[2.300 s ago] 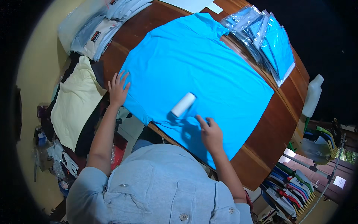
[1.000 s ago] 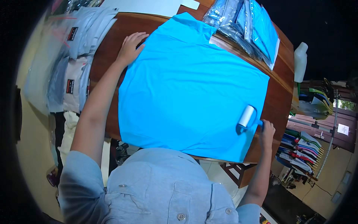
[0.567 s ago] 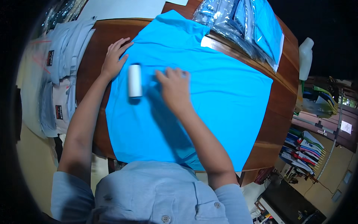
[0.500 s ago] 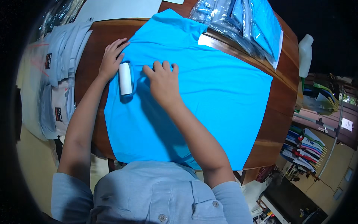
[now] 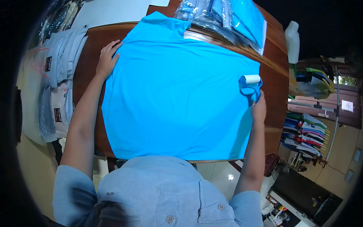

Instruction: Packaging t-shirts by cleaning them with a lint roller, folding them neatly, and placing them into clear plastic bags.

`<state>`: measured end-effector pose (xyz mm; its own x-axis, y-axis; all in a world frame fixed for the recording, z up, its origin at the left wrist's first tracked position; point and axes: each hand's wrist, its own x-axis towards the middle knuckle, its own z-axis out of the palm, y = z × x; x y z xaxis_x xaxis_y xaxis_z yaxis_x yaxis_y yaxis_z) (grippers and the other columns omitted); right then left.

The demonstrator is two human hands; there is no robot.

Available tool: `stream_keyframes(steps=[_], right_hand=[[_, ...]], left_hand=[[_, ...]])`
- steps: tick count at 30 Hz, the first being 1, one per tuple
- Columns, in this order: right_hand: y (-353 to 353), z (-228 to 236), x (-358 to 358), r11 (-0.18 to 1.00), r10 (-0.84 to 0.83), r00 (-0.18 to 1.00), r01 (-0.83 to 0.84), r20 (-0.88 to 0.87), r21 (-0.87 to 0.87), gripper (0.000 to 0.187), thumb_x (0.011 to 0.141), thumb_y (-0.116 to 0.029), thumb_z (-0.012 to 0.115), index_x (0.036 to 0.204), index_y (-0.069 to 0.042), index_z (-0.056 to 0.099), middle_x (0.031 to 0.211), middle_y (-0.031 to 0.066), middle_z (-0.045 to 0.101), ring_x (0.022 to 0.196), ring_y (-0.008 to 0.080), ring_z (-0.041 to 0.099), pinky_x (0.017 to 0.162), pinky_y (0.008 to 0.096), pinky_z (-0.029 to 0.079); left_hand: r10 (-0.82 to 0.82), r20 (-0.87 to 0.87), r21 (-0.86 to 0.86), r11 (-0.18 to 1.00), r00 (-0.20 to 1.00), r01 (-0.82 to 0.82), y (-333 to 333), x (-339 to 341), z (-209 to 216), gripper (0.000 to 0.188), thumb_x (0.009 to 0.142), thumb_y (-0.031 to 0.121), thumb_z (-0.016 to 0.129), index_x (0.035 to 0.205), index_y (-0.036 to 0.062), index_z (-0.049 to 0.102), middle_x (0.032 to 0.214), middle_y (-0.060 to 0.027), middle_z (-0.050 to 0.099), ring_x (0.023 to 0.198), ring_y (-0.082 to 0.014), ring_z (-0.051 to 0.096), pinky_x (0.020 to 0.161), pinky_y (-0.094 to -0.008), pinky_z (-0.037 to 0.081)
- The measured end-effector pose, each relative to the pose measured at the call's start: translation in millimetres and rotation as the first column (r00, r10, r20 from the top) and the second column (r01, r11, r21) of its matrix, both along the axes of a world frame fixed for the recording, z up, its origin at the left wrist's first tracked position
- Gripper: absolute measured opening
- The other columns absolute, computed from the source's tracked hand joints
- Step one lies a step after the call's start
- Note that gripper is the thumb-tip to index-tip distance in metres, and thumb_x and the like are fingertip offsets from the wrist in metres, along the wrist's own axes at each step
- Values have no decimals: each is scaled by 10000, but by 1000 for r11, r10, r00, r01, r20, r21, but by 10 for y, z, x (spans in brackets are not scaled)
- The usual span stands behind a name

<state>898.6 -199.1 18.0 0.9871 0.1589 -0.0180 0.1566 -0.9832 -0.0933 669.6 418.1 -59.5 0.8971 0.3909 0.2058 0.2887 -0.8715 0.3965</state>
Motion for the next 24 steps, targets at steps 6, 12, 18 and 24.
stream_keyframes(steps=[6, 12, 18, 24], right_hand=[[-466, -33, -1761, 958, -64, 992, 92, -109, 270, 593, 962, -147, 541, 1503, -81, 308, 1435, 248, 479, 1266, 424, 519, 1024, 460, 436], [-1043, 352, -3456, 955, -228, 946, 263, -232, 135, 569, 956, -141, 540, 1483, -67, 337, 1353, 245, 554, 1161, 422, 594, 945, 451, 481], [-587, 225, -2530, 971, -32, 999, 39, -31, 235, 508, 1019, -302, 495, 1467, -79, 405, 1356, 244, 559, 1200, 419, 574, 961, 455, 468], [658, 152, -178, 994, 75, 992, -82, 98, 72, 420, 1004, -376, 478, 1344, -146, 567, 1089, 240, 675, 988, 431, 645, 827, 513, 511]], left_hand=[[171, 268, -105, 983, 948, -148, -30, -154, -10, 449, 992, 281, 535, 1427, 176, 497, 1449, -93, 478, 1354, -312, 426, 1126, -457, 349], [111, 126, 65, 991, 986, -120, -593, -1281, 109, 491, 997, 299, 531, 1450, 125, 453, 1450, -99, 473, 1367, -292, 418, 1156, -462, 253], [209, -144, -3, 977, 967, -211, -1288, -2086, 65, 508, 1009, 368, 473, 1485, 201, 411, 1553, -85, 333, 1458, -335, 263, 1175, -602, 132], [203, -51, 68, 978, 978, -199, -1369, -2134, 27, 510, 1008, 350, 486, 1486, 185, 415, 1572, -94, 319, 1470, -338, 252, 1181, -580, 150]])
